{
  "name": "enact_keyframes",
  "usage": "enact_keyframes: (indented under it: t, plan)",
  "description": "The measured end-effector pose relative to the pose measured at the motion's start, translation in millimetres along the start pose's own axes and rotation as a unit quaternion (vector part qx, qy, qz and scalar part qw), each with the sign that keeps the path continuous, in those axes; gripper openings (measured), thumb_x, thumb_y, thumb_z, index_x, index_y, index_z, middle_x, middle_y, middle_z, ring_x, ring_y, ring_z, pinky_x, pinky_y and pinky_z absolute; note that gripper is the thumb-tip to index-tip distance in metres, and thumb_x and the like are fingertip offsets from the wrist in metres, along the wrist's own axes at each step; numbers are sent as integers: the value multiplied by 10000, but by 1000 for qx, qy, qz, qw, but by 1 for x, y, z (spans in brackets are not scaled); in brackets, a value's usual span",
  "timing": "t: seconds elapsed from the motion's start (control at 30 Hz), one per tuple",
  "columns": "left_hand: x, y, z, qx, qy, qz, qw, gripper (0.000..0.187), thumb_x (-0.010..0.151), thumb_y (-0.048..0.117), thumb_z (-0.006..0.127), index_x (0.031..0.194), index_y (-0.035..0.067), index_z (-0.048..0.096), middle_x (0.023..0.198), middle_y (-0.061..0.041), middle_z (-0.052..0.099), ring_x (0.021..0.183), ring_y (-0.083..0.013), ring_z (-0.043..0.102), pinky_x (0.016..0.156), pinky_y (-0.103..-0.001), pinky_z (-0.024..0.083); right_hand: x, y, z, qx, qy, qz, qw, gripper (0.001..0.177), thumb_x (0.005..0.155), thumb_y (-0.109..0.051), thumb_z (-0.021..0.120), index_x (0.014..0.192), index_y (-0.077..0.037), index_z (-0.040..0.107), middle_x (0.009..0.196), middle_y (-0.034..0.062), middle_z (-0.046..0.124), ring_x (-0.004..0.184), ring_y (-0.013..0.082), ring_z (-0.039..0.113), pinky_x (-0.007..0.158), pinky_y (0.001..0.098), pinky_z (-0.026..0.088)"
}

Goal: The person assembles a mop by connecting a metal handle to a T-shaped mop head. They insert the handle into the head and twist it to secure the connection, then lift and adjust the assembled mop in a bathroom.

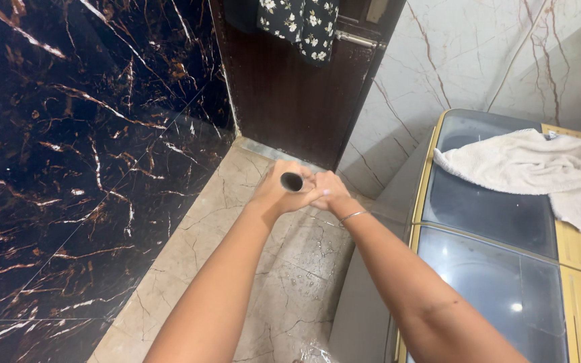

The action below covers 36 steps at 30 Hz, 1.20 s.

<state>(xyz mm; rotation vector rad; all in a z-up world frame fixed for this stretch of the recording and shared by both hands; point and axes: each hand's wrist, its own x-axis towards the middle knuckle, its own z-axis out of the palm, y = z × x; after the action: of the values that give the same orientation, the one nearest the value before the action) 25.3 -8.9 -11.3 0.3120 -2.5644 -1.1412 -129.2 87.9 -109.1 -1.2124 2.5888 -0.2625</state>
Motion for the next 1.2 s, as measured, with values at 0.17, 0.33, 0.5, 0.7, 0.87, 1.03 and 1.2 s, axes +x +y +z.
enact_keyframes:
  t: [0.17, 0.33, 0.5, 0.7, 0.87, 1.03, 1.2]
  plan:
    - [-42, -25, -17, -29, 22, 43, 998, 289, 692, 282, 760, 900, 85, 801, 827, -153, 768, 750, -277, 761, 710, -348, 599, -14, -35, 29, 6, 7, 8, 1000, 530, 785, -477, 632, 975, 4, 747, 1016, 278, 712, 1012, 428, 684, 915, 484, 555]
    - [-97, -46, -61, -4, -30, 27, 999, 275, 703, 273, 732, 904, 109, 821, 826, -144, 770, 733, -255, 754, 710, -337, 599, -48, -97, 56, -11, 16, -24, 1000, 471, 803, -413, 584, 946, 2, 754, 973, 257, 719, 972, 444, 683, 913, 492, 541]
    - [-175, -59, -119, 25, -97, 77, 992, 269, 691, 261, 724, 891, 114, 827, 835, -115, 790, 743, -239, 750, 689, -344, 591, -111, -186, 82, 3, -3, 2, 1000, 475, 847, -397, 514, 957, -10, 768, 988, 263, 724, 988, 443, 692, 923, 487, 548]
    - [-307, -76, -217, 35, -122, 3, 992, 326, 730, 353, 772, 964, 133, 827, 922, -90, 805, 843, -217, 767, 773, -340, 591, -179, -331, 115, 10, -26, 7, 1000, 527, 850, -476, 527, 982, -21, 756, 1024, 263, 723, 1026, 422, 687, 930, 479, 544]
    - [-384, -68, -305, 38, -159, -60, 985, 350, 705, 372, 794, 969, 147, 842, 945, -65, 828, 887, -194, 777, 826, -340, 594, -218, -435, 136, 16, -47, 3, 999, 576, 892, -533, 523, 1002, -18, 756, 1066, 258, 720, 1050, 418, 688, 934, 479, 551]
    - [-420, -72, -355, 41, -148, -85, 984, 307, 700, 312, 787, 928, 119, 859, 910, -78, 835, 866, -198, 787, 841, -367, 610, -241, -494, 144, 61, -48, -5, 997, 613, 844, -587, 582, 996, -21, 761, 1060, 243, 726, 1048, 414, 688, 931, 470, 542]
    - [-411, -81, -341, -52, -82, -50, 994, 292, 753, 344, 779, 926, 110, 801, 935, -60, 804, 906, -184, 749, 857, -373, 585, -238, -481, 124, 69, -55, -11, 996, 562, 792, -556, 651, 986, -41, 764, 1025, 221, 736, 988, 393, 717, 888, 466, 563]
